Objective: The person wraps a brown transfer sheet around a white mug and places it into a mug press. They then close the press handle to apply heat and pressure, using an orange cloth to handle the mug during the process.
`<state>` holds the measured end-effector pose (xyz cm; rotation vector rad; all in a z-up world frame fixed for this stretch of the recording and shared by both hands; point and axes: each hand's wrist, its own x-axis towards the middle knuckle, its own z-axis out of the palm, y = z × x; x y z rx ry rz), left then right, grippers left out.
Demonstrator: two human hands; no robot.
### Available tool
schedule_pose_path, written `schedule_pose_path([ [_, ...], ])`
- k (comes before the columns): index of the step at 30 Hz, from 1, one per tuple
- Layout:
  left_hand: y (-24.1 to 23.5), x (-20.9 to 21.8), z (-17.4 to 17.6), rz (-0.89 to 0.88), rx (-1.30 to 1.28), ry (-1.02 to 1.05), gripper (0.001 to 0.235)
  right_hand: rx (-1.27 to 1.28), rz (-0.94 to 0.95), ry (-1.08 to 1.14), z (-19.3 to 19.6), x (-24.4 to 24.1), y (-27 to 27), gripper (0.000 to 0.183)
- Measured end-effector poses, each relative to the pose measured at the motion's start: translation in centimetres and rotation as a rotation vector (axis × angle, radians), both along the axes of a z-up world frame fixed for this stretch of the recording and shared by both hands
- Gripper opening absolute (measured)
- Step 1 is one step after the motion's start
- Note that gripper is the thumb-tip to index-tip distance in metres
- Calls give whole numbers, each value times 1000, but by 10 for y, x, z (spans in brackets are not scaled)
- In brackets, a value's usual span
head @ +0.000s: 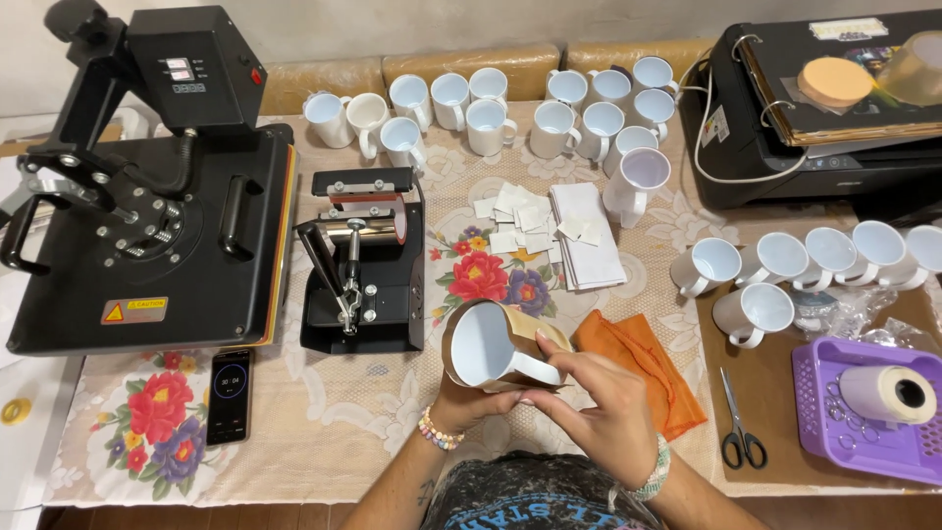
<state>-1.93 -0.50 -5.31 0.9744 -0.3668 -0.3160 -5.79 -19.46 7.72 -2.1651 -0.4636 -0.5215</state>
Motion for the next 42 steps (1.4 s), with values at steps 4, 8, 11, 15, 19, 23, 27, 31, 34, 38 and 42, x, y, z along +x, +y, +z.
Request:
schedule_pose_path([
  [4,3,11,-13,-38,-2,-58,87,-14,-7,42,-6,0,3,33],
  [8,-4,29,12,-163,75,-194,95,-25,5,-137,-6,0,7,9],
  [11,3,40,43,24,166,-315,107,-190,-3,-370,-9,3,8,5],
  [15,36,59,58,-88,469,-445,99,-444,20,-513,-7,8,4,10],
  [19,55,63,69,118,562,-628,75,-555,4,-512,-16,12,0,8],
  [23,46,57,68,222,856,-1208,59,-660,86,-522,-25,14,-5,11],
  [27,32,47,96,382,861,-1523,19,-697,216,-591,-21,20,-13,13],
  [31,27,33,102,499,836,-1527,11,-625,283,-671,-24,27,-17,9],
  [34,25,30,87,621,895,-1504,8,-541,360,-690,-26,38,-20,4],
  [38,22,13,84,735,955,-1531,13,-501,383,-731,-33,36,-26,7],
  [42,13,-2,99,772,1011,-1491,12,-454,385,-755,-31,39,-33,12],
])
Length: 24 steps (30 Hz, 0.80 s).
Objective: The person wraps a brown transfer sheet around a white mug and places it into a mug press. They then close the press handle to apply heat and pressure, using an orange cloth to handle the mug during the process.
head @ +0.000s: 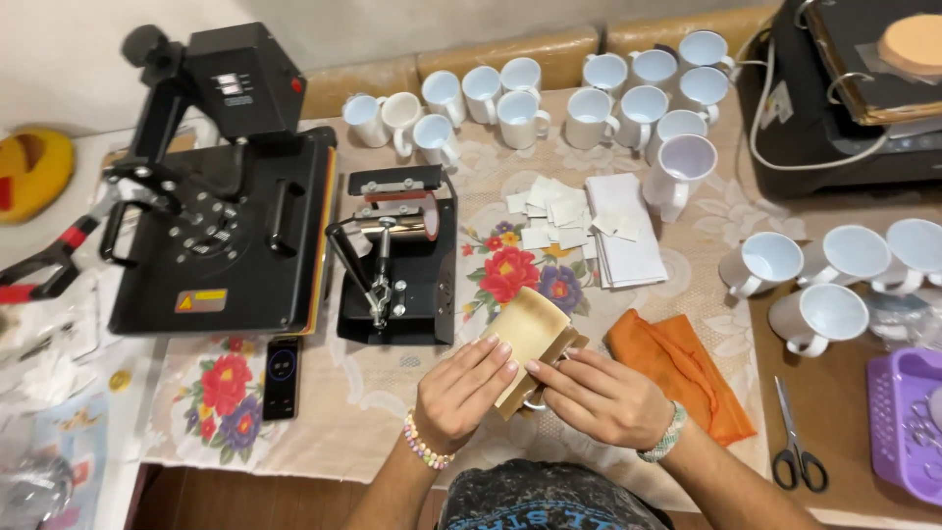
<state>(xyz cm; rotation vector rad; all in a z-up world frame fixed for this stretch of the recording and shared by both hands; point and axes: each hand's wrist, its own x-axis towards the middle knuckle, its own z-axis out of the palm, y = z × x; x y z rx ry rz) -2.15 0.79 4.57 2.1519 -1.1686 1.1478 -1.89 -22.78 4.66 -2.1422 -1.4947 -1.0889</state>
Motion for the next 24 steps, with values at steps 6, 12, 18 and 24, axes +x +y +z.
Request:
schedule_pose_path([
  [6,-2,-25,2,-16,177,129,18,23,64,78,-13,-3,-17,10],
  [12,-6,-41,3,-61,322,127,30,63,88,261,-21,-11,-31,15],
  [18,0,-44,-25,78,298,262,42,159,-119,492,-72,-4,-38,23],
  [24,25,-12,-90,219,105,349,33,23,-468,570,-102,26,-38,16],
])
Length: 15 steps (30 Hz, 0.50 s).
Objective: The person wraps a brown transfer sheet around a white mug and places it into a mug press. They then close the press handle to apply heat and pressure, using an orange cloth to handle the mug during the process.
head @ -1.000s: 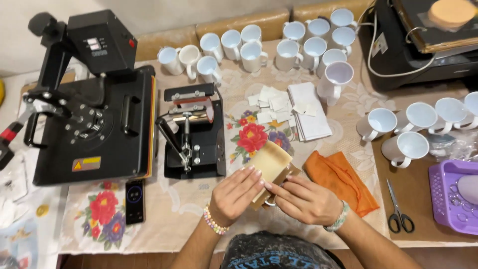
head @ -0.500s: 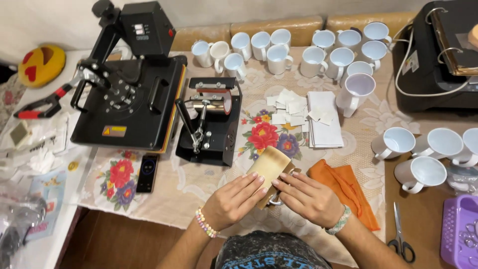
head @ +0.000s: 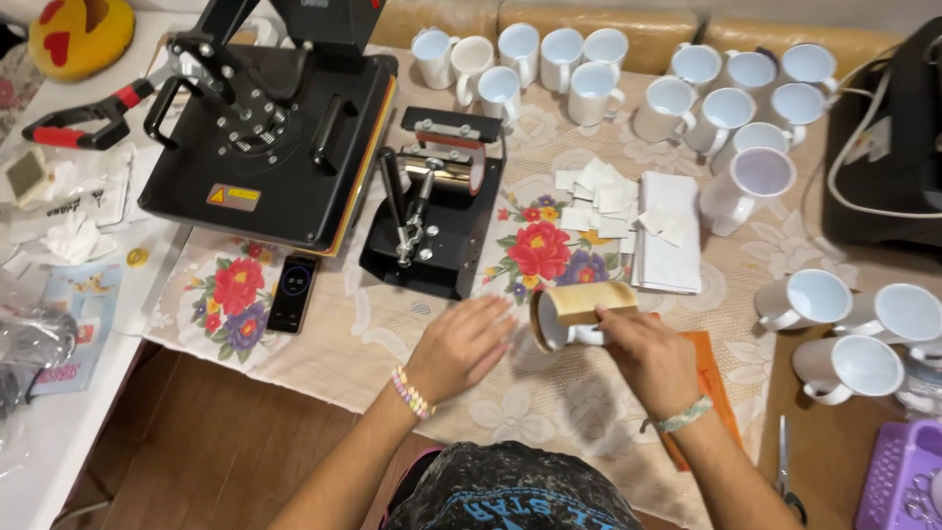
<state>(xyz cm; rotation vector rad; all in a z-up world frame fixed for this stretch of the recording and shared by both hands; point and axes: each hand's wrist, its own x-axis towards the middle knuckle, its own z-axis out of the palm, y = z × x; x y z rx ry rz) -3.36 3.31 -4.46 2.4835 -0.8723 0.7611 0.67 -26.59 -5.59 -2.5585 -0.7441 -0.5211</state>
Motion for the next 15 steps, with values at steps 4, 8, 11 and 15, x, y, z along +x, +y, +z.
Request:
schedule_pose_path([
  [4,43,36,10,55,-239,210,33,-40,-69,33,13,34,33,21],
  [8,81,52,16,146,-537,420,33,-190,-221,98,-3,76,68,29],
  [11,106,81,25,207,-637,313,39,-185,-275,101,11,114,102,32],
  [15,129,121,47,353,-752,219,50,-134,-303,149,-1,162,123,29],
])
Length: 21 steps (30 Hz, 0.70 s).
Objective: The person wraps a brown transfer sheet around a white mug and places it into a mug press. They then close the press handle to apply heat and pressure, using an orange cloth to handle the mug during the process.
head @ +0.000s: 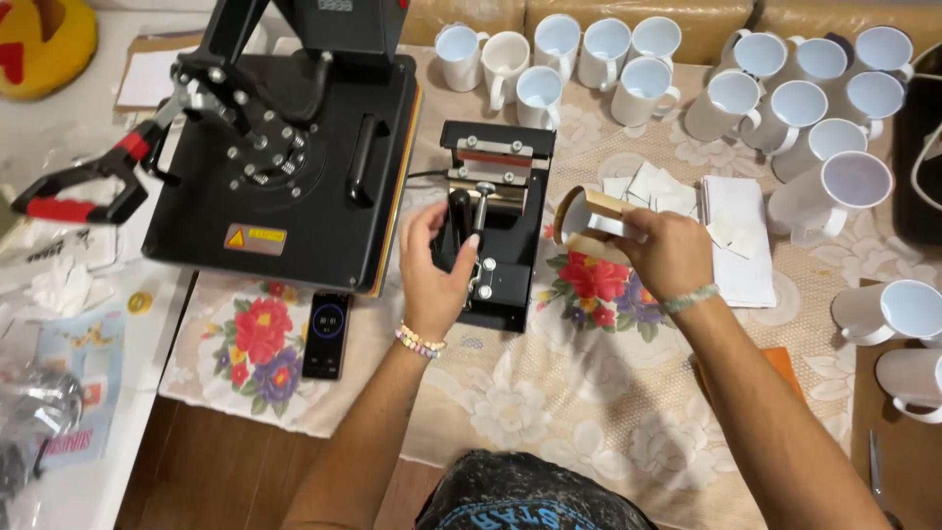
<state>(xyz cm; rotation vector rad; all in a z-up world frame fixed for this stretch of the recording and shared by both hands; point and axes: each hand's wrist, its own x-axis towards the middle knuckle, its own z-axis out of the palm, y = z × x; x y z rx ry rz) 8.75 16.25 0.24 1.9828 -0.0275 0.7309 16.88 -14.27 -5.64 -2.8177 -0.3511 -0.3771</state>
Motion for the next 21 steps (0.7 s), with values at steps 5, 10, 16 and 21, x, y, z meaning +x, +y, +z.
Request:
schedule_pose_path([
  [5,4,52,-4,-216,-234,51,57,32,-89,139,-6,46,31,31],
  [10,-2,53,-3,-337,-554,240,27,-17,-148,201,-23,74,50,30],
  [16,9,-11,-46,-411,-357,-5,31,-87,-141,233,-41,97,56,28],
  [21,21,-79,-25,-777,-117,-327,20,-22,-46,255,-37,104,64,16],
])
